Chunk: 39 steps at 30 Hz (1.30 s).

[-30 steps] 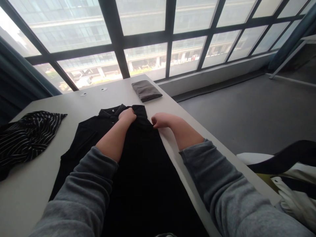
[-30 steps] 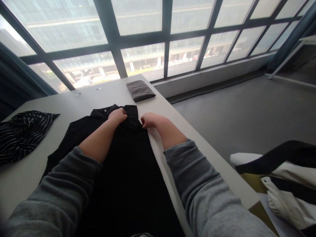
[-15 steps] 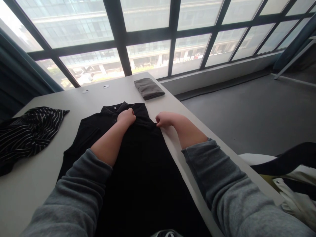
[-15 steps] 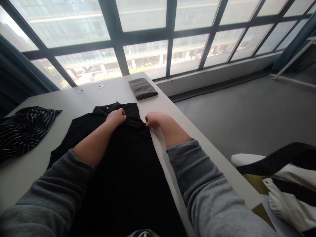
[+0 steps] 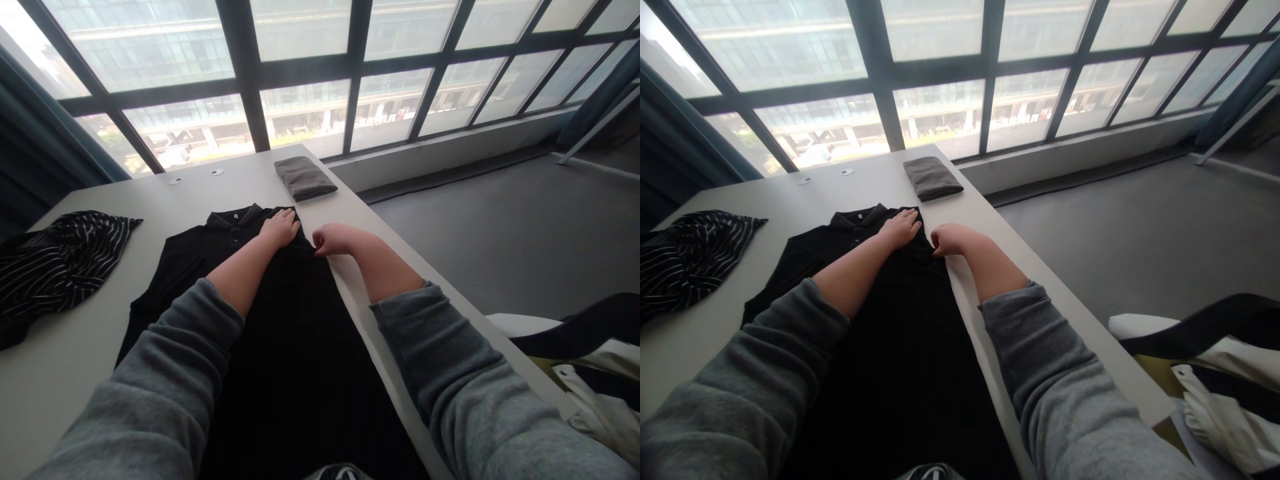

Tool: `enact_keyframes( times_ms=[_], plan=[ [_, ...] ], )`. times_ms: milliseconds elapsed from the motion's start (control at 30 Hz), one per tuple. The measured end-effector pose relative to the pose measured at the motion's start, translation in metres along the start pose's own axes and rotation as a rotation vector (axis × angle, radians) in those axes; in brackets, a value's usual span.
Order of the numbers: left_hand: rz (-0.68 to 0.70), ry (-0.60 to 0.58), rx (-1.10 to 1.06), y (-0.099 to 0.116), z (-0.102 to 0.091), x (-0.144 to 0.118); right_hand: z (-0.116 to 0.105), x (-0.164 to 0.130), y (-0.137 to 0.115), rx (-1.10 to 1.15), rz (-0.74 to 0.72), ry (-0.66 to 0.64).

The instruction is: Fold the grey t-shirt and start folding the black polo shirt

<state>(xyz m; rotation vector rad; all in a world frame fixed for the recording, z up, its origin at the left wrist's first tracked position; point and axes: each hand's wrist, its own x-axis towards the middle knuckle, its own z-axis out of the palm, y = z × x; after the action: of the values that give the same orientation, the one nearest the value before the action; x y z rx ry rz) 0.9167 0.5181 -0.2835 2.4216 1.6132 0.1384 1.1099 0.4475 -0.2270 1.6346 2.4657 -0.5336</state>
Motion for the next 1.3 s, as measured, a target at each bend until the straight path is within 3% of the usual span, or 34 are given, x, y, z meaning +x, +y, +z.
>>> enact_keyframes(
  times_ms=[167,300,400,533,633,733,900,1133,1300],
  plan=[
    [-0.035,-0.061,-0.018,0.002,0.017,0.023,0.000,-0.002,0.000,-0.013,0.037,-0.055],
    [-0.074,-0.052,-0.015,0.004,0.017,0.023,-0.004,-0.003,-0.004,0.013,0.134,-0.118],
    [-0.119,0.006,0.064,0.016,0.009,0.005,-0.006,-0.004,-0.004,0.043,0.183,-0.210],
    [-0.051,0.017,0.131,0.039,0.007,-0.049,-0.005,-0.003,0.004,0.095,0.168,-0.285],
    [-0.047,-0.025,0.144,0.048,0.012,-0.093,-0.003,0.000,0.008,0.056,0.091,-0.196],
    [-0.013,-0.074,0.130,0.047,0.015,-0.115,0.000,0.001,0.004,0.019,-0.004,-0.057],
    [0.047,-0.095,0.069,0.038,0.013,-0.113,0.008,-0.001,0.000,0.005,-0.037,-0.012],
    [0.140,-0.060,0.042,0.036,0.013,-0.115,0.022,-0.016,0.015,0.054,-0.005,0.142],
    [0.177,-0.050,0.037,0.031,0.011,-0.116,0.031,-0.030,0.018,0.087,-0.154,0.312]
  ],
)
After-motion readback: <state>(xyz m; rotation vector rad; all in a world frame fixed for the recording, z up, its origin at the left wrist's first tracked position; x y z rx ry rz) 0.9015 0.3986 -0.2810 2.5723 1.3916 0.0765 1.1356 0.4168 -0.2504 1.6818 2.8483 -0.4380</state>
